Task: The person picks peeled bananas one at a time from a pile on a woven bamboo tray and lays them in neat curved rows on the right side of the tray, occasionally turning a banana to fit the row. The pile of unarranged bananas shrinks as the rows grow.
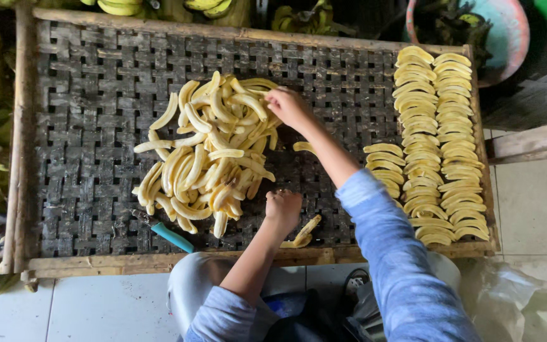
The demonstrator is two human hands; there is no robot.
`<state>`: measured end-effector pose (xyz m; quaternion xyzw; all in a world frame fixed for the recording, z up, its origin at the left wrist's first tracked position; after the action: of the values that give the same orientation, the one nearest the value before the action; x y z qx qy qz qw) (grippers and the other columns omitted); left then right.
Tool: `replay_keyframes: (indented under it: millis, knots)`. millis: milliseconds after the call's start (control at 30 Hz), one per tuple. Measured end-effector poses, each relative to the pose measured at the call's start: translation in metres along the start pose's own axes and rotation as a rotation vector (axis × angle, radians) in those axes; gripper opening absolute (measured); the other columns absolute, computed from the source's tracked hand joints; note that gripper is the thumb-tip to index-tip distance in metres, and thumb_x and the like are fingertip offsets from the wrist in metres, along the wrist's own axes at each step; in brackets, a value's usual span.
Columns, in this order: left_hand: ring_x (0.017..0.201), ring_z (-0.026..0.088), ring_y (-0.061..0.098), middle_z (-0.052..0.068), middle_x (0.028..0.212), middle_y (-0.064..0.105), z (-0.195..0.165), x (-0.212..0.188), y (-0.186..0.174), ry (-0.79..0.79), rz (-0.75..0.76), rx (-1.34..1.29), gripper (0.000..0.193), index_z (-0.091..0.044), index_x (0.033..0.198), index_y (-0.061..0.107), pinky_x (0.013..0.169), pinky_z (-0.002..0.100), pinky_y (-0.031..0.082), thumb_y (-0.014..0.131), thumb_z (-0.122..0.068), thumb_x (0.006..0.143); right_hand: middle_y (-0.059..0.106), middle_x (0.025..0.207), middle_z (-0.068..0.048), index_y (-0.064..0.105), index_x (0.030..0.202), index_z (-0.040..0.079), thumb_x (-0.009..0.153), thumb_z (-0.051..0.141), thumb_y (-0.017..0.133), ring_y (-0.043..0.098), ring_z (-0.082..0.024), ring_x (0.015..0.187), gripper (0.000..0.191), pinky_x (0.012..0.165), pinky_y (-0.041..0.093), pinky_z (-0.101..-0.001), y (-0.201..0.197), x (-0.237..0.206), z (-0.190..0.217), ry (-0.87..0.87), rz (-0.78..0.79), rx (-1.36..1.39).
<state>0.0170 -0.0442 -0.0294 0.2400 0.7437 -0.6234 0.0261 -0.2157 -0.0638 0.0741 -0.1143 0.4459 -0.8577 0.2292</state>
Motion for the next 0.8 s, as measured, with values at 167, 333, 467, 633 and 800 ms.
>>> replay_keyframes:
  millis: [167,333,467,633,800]
  knots:
    - [0.108,0.032,0.067,0.014,0.115,0.07,-0.003,-0.001,0.008,0.005,0.039,0.038,0.028,-0.011,0.115,0.07,0.088,0.049,0.048,0.065,-0.019,0.089,0.064,0.124,-0.024,0.069,0.093,0.0,0.081,0.006,0.071,0.066,-0.032,0.1,0.014,0.078,0.059,-0.0395,0.02,0.03,0.097,-0.389,-0.218,-0.455]
    - [0.111,0.033,0.066,0.015,0.12,0.069,-0.005,0.001,0.003,0.012,0.07,0.058,0.031,-0.009,0.119,0.069,0.089,0.047,0.048,0.065,-0.019,0.09,0.064,0.12,-0.019,0.066,0.101,-0.005,0.091,0.0,0.062,0.063,-0.033,0.112,0.012,0.081,0.06,-0.0408,0.033,0.037,0.097,-0.288,-0.104,-0.712]
    - [0.113,0.032,0.066,0.014,0.12,0.069,-0.013,0.001,0.002,0.034,0.07,-0.005,0.03,-0.011,0.119,0.069,0.09,0.048,0.048,0.065,-0.018,0.091,0.067,0.111,-0.02,0.066,0.111,-0.004,0.092,0.002,0.067,0.067,-0.031,0.095,0.02,0.075,0.06,-0.0392,0.024,0.028,0.065,-0.165,-0.104,-0.567]
    - [0.114,0.031,0.065,0.012,0.118,0.069,-0.02,0.007,0.005,0.05,0.108,-0.054,0.027,-0.013,0.116,0.069,0.092,0.047,0.048,0.067,-0.016,0.089,0.074,0.091,-0.008,0.069,0.098,0.003,0.092,0.003,0.073,0.071,-0.018,0.076,0.007,0.065,0.058,-0.0322,-0.006,-0.012,-0.032,0.14,-0.096,0.055]
    - [0.111,0.031,0.066,0.012,0.115,0.069,-0.022,0.006,0.007,0.077,0.09,-0.051,0.028,-0.013,0.117,0.067,0.089,0.047,0.05,0.067,-0.017,0.089,0.076,0.098,-0.006,0.072,0.111,0.001,0.091,0.001,0.074,0.072,-0.012,0.086,0.019,0.074,0.058,-0.0267,-0.047,-0.084,-0.134,0.182,-0.041,0.493]
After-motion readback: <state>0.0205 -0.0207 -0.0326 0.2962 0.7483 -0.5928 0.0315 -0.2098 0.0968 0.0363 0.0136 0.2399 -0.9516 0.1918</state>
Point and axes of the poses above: each hand's wrist, its own x-axis towards the middle knuckle, its own y-axis out of the palm, z = x × y, the point moved 7 cm from there along x, towards the middle knuckle
